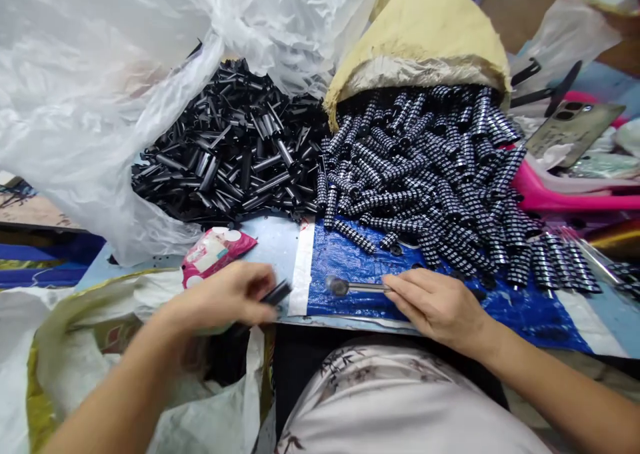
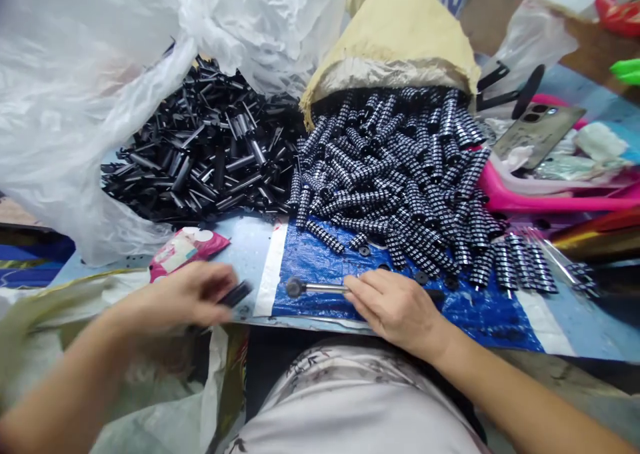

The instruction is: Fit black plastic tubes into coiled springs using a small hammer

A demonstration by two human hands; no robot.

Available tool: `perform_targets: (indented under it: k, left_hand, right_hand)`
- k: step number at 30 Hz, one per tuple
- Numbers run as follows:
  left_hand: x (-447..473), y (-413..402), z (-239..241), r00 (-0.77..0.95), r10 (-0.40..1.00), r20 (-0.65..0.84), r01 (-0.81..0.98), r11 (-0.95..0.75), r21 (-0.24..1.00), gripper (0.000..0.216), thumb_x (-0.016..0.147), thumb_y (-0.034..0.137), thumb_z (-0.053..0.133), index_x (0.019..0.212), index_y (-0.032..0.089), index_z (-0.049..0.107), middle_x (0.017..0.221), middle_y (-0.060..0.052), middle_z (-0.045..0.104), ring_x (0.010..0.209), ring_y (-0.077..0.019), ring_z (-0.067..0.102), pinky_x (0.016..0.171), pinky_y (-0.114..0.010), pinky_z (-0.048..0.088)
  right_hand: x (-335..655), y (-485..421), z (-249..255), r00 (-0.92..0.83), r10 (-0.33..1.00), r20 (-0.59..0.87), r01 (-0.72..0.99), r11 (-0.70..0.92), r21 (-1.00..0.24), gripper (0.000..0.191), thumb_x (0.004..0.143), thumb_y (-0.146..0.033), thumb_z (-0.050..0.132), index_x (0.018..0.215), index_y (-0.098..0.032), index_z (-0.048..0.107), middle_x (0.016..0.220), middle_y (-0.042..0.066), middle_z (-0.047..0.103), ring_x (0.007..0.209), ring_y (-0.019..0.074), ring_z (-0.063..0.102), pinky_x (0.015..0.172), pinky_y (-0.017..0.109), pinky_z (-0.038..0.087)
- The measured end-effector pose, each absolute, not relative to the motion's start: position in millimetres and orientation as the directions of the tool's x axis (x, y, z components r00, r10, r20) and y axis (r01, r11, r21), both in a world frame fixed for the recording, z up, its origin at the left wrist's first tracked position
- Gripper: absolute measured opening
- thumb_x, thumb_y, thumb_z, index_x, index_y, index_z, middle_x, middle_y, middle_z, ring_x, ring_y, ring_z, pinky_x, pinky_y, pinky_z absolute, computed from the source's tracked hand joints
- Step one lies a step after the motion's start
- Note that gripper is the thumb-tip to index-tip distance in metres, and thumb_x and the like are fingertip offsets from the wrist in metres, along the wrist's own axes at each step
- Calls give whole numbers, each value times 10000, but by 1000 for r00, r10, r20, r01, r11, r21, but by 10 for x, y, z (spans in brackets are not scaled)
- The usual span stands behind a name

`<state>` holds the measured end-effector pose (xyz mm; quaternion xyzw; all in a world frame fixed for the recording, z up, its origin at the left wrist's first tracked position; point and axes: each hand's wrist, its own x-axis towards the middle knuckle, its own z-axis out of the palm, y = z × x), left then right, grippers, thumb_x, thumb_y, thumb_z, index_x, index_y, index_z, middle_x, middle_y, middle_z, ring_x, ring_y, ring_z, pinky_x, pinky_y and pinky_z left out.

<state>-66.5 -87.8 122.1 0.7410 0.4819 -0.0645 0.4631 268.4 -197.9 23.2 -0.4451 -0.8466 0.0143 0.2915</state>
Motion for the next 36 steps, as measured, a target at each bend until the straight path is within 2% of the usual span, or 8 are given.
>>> perform_targets:
  k: [4,8,11,14,20,24,30,36]
  left_hand:
    - [-1100,-976,1455,480,481,-734,812,73,579,354,583,368,862,869,200,738,664,29,587,609,-144,513,539,-226,364]
    - [-891,-815,1269,284,908,-309,653,52,755,322,796,455,655,964,186,706,815,-50,672,708,-187,596,634,-278,468]
    - [-611,-446,1073,66,991,118,902,-110,418,243,898,295,498,1020,168,666,985,-108,687,879,-234,632,783,-343,491]
    - [-450,-70,942,173,975,140,985,-168,-47,221,889,176,472,991,158,668,1061,-158,677,1041,-303,605,896,-406,463]
    - [-478,191,819,280,959,46,950,-270,-157,242,896,188,493,1042,155,683,1087,-177,659,1064,-341,587,895,-434,452]
    - [-536,208,852,300,953,31,939,-290,-183,319,917,213,469,1176,193,654,1155,-148,638,1116,-318,568,921,-404,445]
    - [-497,259,853,294,956,-12,928,-289,-235,293,885,153,444,1087,145,656,1076,-167,686,1055,-320,610,882,-398,453]
    - [-451,212,1015,266,964,25,926,-248,-284,318,925,184,355,1072,127,631,1059,-212,697,991,-357,662,804,-419,458]
  right_hand:
    - [2807,-1960,159,-402,786,470,806,547,-226,163,970,-242,597,1071,-158,692,934,85,717,811,206,652,754,339,521]
    - [2670,-1709,240,-358,762,539,796,551,-250,230,964,-277,613,1150,-148,651,1019,99,721,894,226,662,845,365,522]
    - [2475,-1397,327,-308,750,586,852,491,-180,243,983,-287,564,1161,-131,620,996,115,723,858,237,661,808,363,517]
    - [2283,-1128,366,-295,831,472,927,369,-70,245,974,-327,562,1112,-131,611,899,124,708,773,251,642,690,355,488]
    - [2151,-973,350,-285,931,228,953,301,-41,244,920,-203,584,1152,-128,599,887,129,707,787,258,656,695,345,484]
    - [2258,-1049,403,-221,946,235,911,286,-297,320,916,-246,578,1223,-157,574,947,101,709,793,229,660,717,338,505]
    - [2377,-1343,459,-45,999,-18,170,-10,-985,374,879,-442,630,1171,-215,579,860,23,643,698,157,615,641,291,526]
    - [2333,-1464,469,-81,924,-374,-449,-368,-814,472,892,-641,563,1031,-194,624,821,33,650,583,140,578,511,267,485]
